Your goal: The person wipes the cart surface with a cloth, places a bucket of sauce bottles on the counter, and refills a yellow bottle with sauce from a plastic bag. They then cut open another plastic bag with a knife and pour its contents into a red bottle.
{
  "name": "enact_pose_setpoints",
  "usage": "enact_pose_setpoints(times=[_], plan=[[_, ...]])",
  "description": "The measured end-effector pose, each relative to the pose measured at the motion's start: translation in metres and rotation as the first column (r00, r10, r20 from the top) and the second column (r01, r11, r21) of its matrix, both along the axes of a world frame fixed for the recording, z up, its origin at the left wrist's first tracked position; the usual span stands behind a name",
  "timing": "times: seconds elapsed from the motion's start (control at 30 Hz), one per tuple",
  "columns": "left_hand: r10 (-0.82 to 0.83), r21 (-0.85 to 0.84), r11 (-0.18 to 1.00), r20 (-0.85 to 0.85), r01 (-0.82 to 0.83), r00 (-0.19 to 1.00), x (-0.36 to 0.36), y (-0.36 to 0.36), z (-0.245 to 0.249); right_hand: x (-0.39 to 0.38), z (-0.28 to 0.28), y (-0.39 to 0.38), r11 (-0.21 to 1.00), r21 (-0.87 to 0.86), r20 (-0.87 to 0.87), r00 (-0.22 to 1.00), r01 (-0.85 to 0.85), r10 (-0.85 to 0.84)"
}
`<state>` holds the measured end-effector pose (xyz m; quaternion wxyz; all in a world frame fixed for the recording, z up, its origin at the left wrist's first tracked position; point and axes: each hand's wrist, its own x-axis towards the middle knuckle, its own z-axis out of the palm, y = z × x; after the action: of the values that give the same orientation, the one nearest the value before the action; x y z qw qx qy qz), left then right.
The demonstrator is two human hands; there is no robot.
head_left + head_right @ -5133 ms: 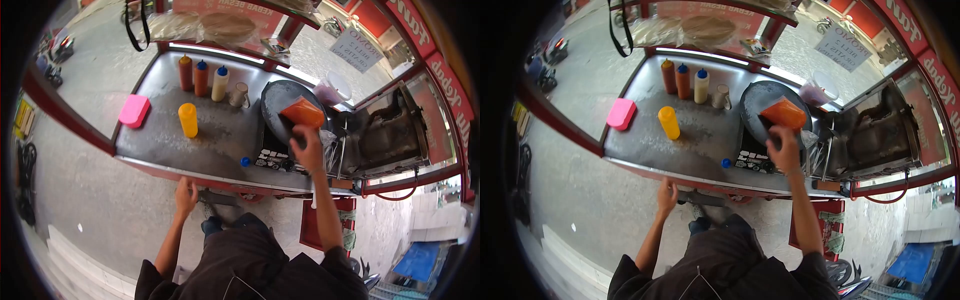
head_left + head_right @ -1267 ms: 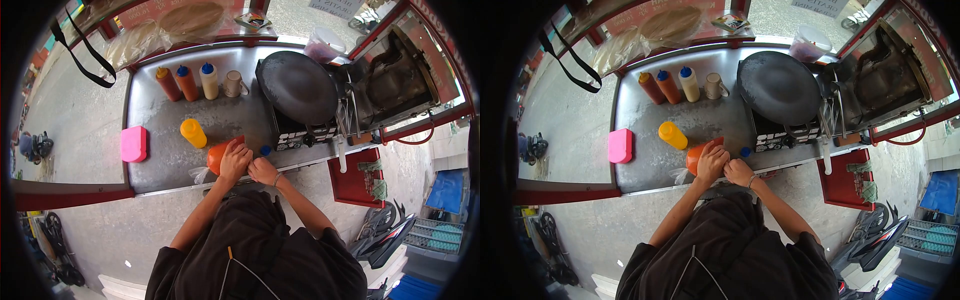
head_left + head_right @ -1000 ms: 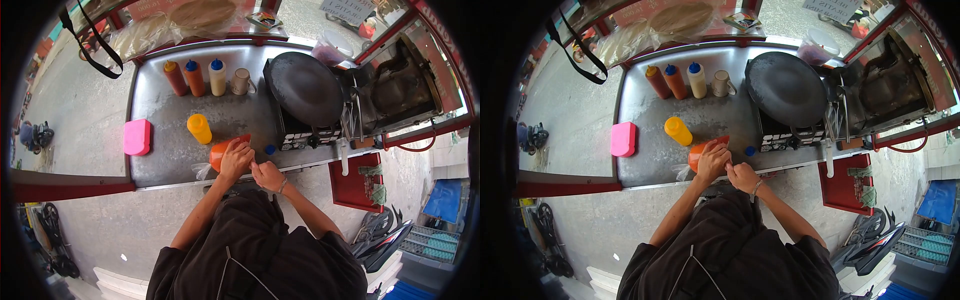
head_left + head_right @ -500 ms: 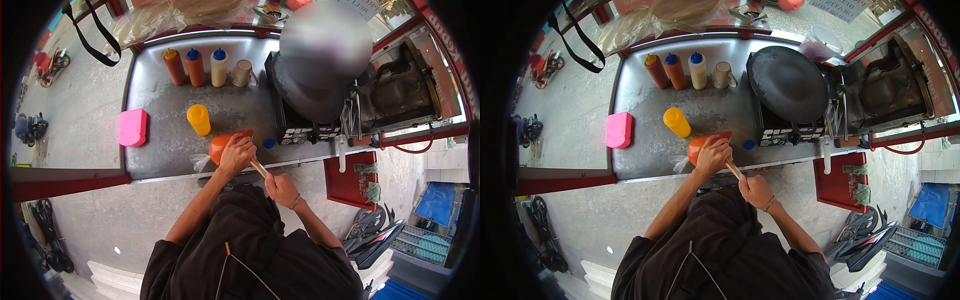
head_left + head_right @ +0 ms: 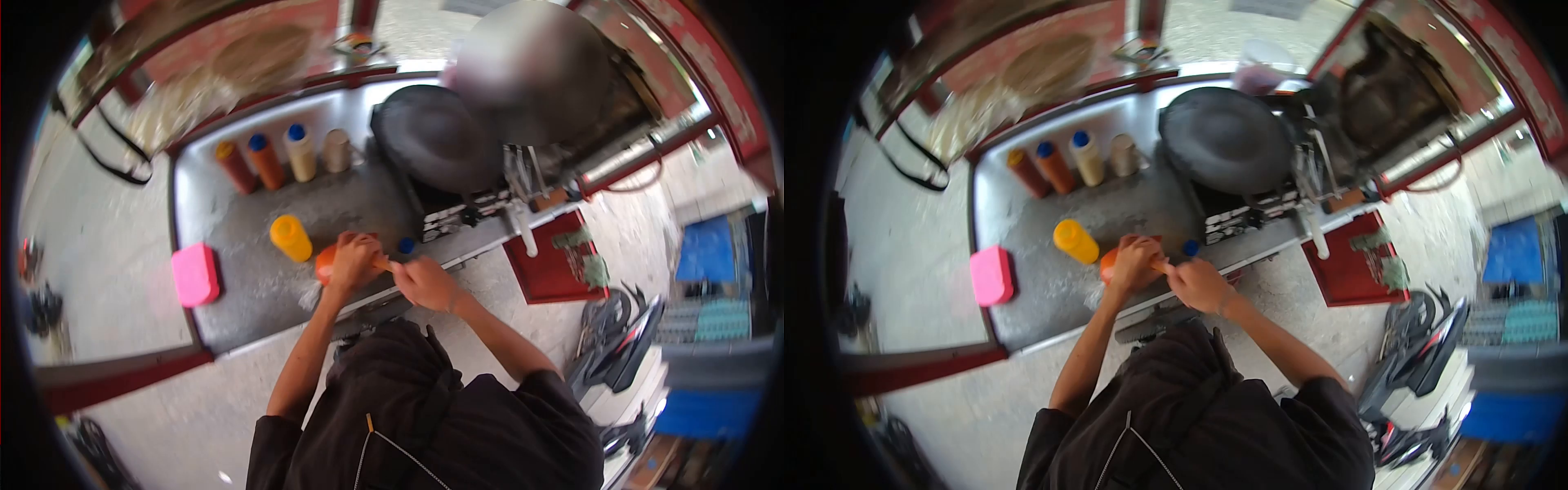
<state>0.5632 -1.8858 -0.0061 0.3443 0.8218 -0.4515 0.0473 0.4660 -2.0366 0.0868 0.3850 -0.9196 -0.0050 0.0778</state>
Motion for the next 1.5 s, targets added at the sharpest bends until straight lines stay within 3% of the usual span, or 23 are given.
enact_pose_setpoints(times=[0.03,0.1,0.17,0.3,0.43,0.5,0.53,0.6,0.63,0.67,0.7,0.77,0.83,0.9,0.93,0.97,1.0,1.03,1.13,1.2,1.27,1.37,1.5], plan=[[-0.006,-0.050,0.999,-0.080,0.002,0.997,0.005,0.003,0.006,0.016,-0.006,0.001,0.994,-0.105,0.082,0.996,-0.026,0.035],[-0.055,-0.094,0.995,-0.134,0.042,0.989,0.008,0.003,0.025,0.050,0.020,0.008,0.999,0.002,-0.150,0.988,-0.046,0.045],[0.087,-0.356,0.910,-0.343,-0.215,0.935,0.003,0.006,0.044,0.080,0.016,0.015,0.993,-0.102,-0.264,0.964,-0.051,0.023],[0.129,-0.345,0.918,-0.209,-0.197,0.969,0.017,0.014,0.039,0.094,0.047,0.030,0.986,-0.167,-0.291,0.956,-0.025,-0.025],[0.228,-0.213,0.922,-0.376,-0.323,0.898,0.019,0.016,0.054,0.057,0.067,-0.017,0.973,0.131,-0.203,0.966,0.188,-0.160],[0.240,-0.202,0.931,-0.294,-0.305,0.925,0.021,0.019,0.060,0.026,0.052,-0.080,0.862,0.220,-0.301,0.872,0.457,-0.386],[0.252,-0.190,0.938,-0.207,-0.291,0.945,0.022,0.020,0.063,0.005,0.056,-0.109,0.873,0.019,-0.225,0.853,0.487,-0.471],[0.269,-0.244,0.923,-0.139,-0.296,0.953,0.019,0.021,0.069,-0.031,0.022,-0.189,0.831,-0.197,-0.116,0.829,0.520,-0.547],[0.290,-0.290,0.909,-0.078,-0.300,0.954,0.016,0.021,0.072,-0.044,-0.004,-0.224,0.733,-0.261,-0.054,0.749,0.628,-0.661],[0.304,-0.285,0.906,-0.072,-0.312,0.950,0.014,0.021,0.077,-0.049,-0.055,-0.268,0.571,-0.432,0.165,0.684,0.698,-0.711],[0.334,-0.229,0.906,-0.131,-0.357,0.933,0.011,0.022,0.081,-0.049,-0.053,-0.278,0.576,-0.454,0.021,0.655,0.679,-0.756],[0.406,-0.161,0.886,-0.182,-0.434,0.896,0.009,0.024,0.093,-0.045,-0.103,-0.313,0.506,-0.549,0.154,0.676,0.665,-0.721],[0.424,-0.114,0.888,-0.168,-0.445,0.890,0.010,0.022,0.103,-0.034,-0.104,-0.318,0.546,-0.525,-0.030,0.627,0.653,-0.779],[0.458,-0.100,0.877,-0.121,-0.470,0.881,0.014,0.019,0.102,-0.033,-0.145,-0.354,0.649,-0.463,0.044,0.747,0.603,-0.663],[0.453,-0.106,0.882,-0.080,-0.460,0.888,0.014,0.020,0.101,-0.041,-0.143,-0.355,0.702,-0.271,0.101,0.744,0.659,-0.661],[0.501,-0.077,0.859,-0.082,-0.507,0.862,0.012,0.022,0.101,-0.047,-0.151,-0.364,0.726,-0.202,0.114,0.752,0.658,-0.650],[0.500,-0.089,0.855,-0.116,-0.510,0.858,0.012,0.023,0.104,-0.059,-0.179,-0.381,0.751,-0.224,0.277,0.779,0.621,-0.562],[0.494,-0.115,0.852,-0.148,-0.511,0.857,0.014,0.023,0.108,-0.074,-0.151,-0.368,0.780,-0.197,0.144,0.805,0.593,-0.576],[0.531,-0.041,0.833,-0.222,-0.552,0.818,0.015,0.027,0.116,-0.151,-0.161,-0.402,0.864,0.107,-0.101,0.870,0.492,-0.483],[0.548,-0.032,0.824,-0.207,-0.566,0.810,0.017,0.027,0.115,-0.211,-0.106,-0.378,0.787,0.238,-0.277,0.816,0.569,-0.507],[0.557,0.006,0.825,-0.183,-0.566,0.810,0.018,0.023,0.115,-0.278,-0.084,-0.393,0.748,0.324,-0.341,0.809,0.579,-0.478],[0.544,-0.019,0.831,-0.172,-0.555,0.821,0.020,0.017,0.114,-0.333,-0.014,-0.379,0.555,0.442,-0.512,0.706,0.705,-0.489],[0.587,-0.014,0.807,-0.103,-0.591,0.803,0.021,0.014,0.107,-0.294,0.038,-0.311,0.622,0.644,-0.350,0.895,0.444,-0.277]])
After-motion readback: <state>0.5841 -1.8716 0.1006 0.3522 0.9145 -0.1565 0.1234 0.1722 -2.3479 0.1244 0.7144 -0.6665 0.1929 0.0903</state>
